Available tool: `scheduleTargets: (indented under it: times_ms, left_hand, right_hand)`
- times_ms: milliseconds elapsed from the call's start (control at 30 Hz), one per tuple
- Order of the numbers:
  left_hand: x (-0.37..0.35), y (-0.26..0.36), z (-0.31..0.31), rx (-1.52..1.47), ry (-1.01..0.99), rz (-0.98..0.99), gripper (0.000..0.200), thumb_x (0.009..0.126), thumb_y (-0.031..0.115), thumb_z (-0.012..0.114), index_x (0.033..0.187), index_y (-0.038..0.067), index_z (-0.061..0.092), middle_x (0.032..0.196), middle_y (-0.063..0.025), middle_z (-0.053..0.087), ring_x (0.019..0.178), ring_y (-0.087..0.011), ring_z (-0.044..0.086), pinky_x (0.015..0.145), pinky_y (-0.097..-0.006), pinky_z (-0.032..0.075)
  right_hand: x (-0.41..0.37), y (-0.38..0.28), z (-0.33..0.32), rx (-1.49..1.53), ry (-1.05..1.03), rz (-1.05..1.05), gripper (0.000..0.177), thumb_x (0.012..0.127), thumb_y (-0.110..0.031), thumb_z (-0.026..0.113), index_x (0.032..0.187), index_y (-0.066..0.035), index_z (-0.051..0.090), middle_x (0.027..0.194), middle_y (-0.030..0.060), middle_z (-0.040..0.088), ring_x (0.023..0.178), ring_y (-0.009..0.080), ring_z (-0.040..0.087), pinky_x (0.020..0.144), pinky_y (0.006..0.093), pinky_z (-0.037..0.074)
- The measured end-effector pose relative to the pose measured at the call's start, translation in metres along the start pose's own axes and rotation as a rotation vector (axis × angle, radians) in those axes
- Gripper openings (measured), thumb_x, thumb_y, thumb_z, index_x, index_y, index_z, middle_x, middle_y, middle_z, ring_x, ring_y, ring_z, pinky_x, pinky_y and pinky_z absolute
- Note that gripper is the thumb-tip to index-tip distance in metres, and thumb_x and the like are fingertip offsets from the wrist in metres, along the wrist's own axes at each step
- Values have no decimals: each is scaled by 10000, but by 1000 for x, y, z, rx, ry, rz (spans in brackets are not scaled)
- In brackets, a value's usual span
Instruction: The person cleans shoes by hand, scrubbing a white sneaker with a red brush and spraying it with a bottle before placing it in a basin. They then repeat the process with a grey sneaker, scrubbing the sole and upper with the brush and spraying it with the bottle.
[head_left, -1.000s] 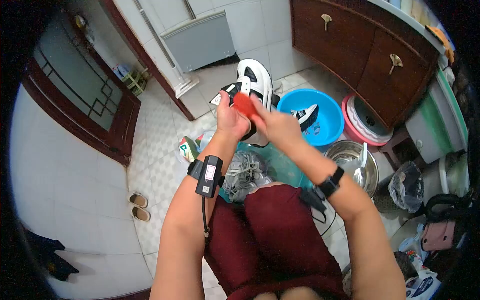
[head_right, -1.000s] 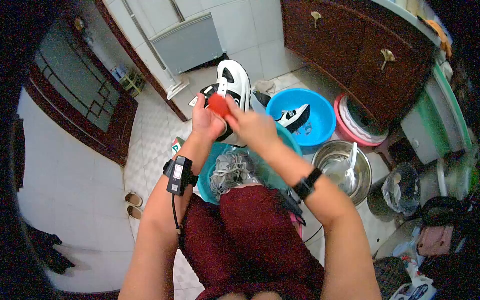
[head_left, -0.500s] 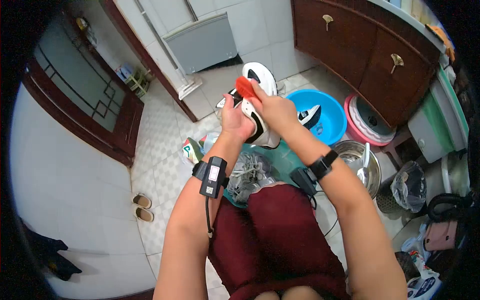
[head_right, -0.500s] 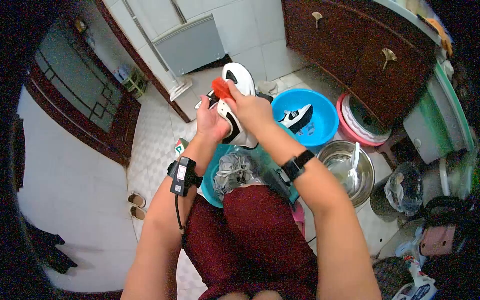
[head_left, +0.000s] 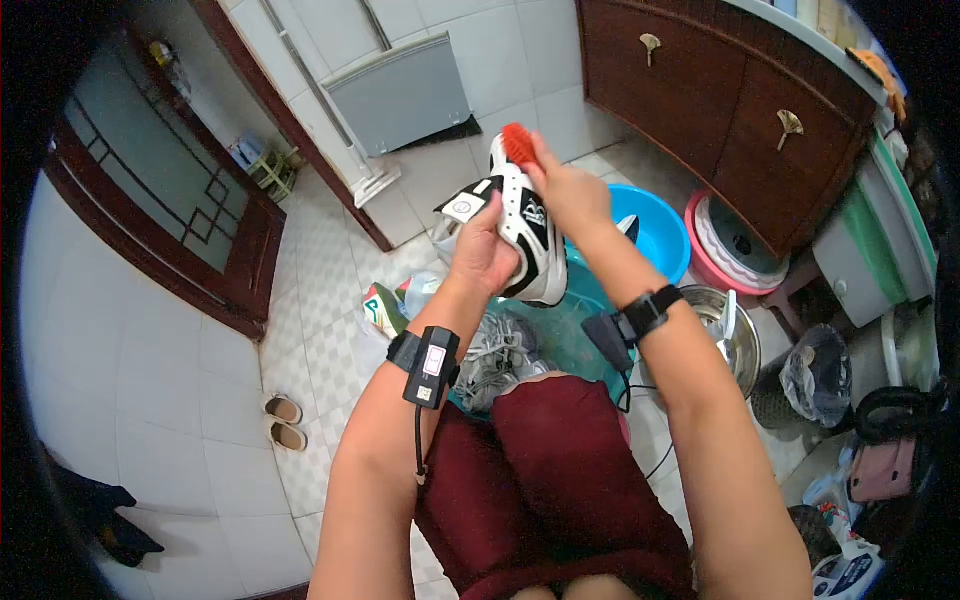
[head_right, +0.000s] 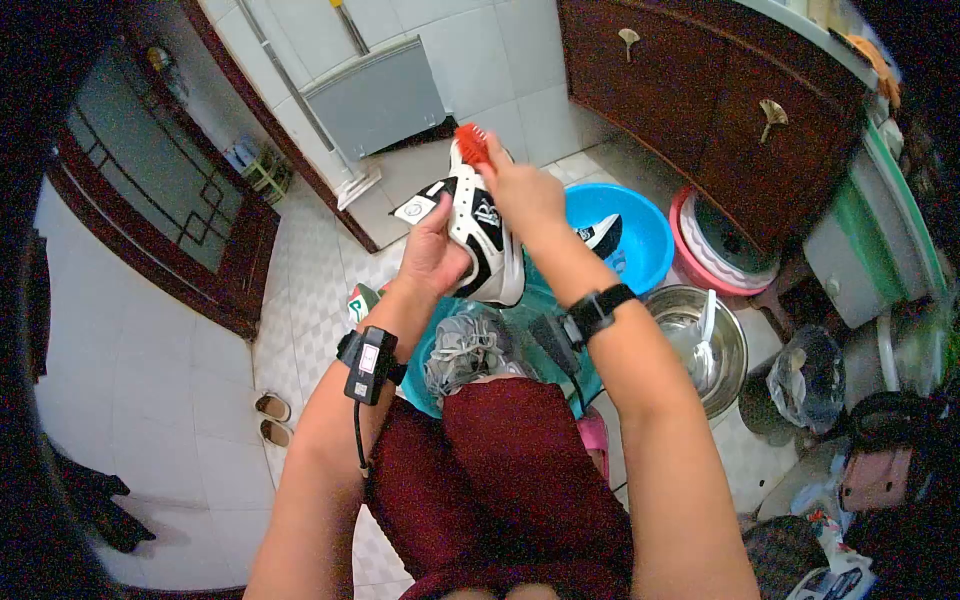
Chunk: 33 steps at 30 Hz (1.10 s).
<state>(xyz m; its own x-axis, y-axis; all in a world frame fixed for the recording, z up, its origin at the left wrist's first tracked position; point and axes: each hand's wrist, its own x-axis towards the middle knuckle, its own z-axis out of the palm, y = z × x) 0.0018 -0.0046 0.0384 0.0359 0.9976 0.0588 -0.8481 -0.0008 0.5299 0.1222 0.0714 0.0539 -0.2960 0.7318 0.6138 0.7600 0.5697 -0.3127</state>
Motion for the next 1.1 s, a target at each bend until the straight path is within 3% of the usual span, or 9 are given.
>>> scheduleTargets:
  times_ms: [100, 167, 367, 467, 533, 733, 833, 933, 1100]
  left_hand:
    - [1, 3, 0, 32, 56, 59, 359, 922, 88, 462, 1270, 6, 430, 1239, -144, 526, 1143, -284, 512, 1019, -439, 378]
    - [2, 9, -5, -3, 66, 58, 354, 925, 87, 457, 1267, -1, 429, 1239, -151, 525, 1142, -286, 513, 1023, -442, 377]
    - [4, 22, -23, 52, 124, 124, 338, 915, 67, 470, 1239, -26, 451, 1206, -166, 548, 1118, -297, 533, 1001, -451, 398]
    - [-2, 17, -9, 113, 124, 138, 331, 904, 50, 492, 1224, -30, 466, 1186, -168, 560, 1105, -294, 545, 1009, -453, 396]
    - [-3, 17, -10, 155, 58, 134, 339, 866, -41, 516, 1202, -45, 469, 1162, -158, 569, 1066, -254, 570, 979, -381, 440]
    - [0, 17, -17, 232, 73, 118, 332, 859, -44, 525, 1187, -48, 478, 1118, -154, 584, 1038, -250, 583, 971, -370, 451]
    - [0, 19, -19, 152, 51, 100, 320, 862, -36, 521, 1179, -57, 481, 1122, -161, 582, 1035, -261, 583, 969, -384, 452]
    - [0, 20, -17, 100, 117, 103, 291, 860, -50, 490, 1151, -59, 499, 1103, -161, 591, 1017, -265, 592, 940, -385, 468]
    - [0, 21, -17, 94, 179, 176, 323, 864, -41, 508, 1185, -67, 478, 1144, -167, 575, 1070, -271, 565, 997, -406, 425]
  right_hand:
    - [-1, 1, -2, 106, -36, 90, 490, 918, -455, 424, 1355, -235, 401, 696, 189, 632, 630, 385, 616, 541, 489, 467]
    - [-23, 3, 0, 178, -84, 125, 491, 927, -421, 425, 1378, -235, 371, 722, 209, 628, 650, 394, 614, 555, 485, 464]
    - [-106, 10, 13, 295, -55, -106, 508, 926, -411, 440, 1384, -210, 358, 628, 169, 618, 531, 366, 602, 443, 465, 452]
    - [-57, 7, -4, 169, -111, 42, 492, 931, -423, 413, 1375, -215, 377, 670, 182, 631, 582, 371, 616, 489, 482, 467]
    - [-16, 7, -8, 199, -112, 115, 473, 938, -408, 405, 1379, -241, 373, 803, 246, 629, 725, 416, 610, 636, 497, 471]
    - [35, 12, -8, 150, -21, 75, 495, 936, -437, 391, 1389, -242, 351, 764, 249, 625, 685, 425, 601, 613, 518, 454]
    - [-11, 14, -8, 168, -128, 117, 507, 942, -436, 365, 1390, -198, 347, 718, 188, 637, 671, 401, 615, 591, 514, 471]
    - [-77, 15, 4, 187, -107, 17, 504, 939, -387, 422, 1392, -178, 343, 651, 168, 616, 551, 374, 591, 473, 470, 454]
    - [-129, 36, 7, 364, -262, -43, 551, 917, -375, 503, 1405, -187, 329, 843, 191, 643, 664, 335, 634, 582, 443, 487]
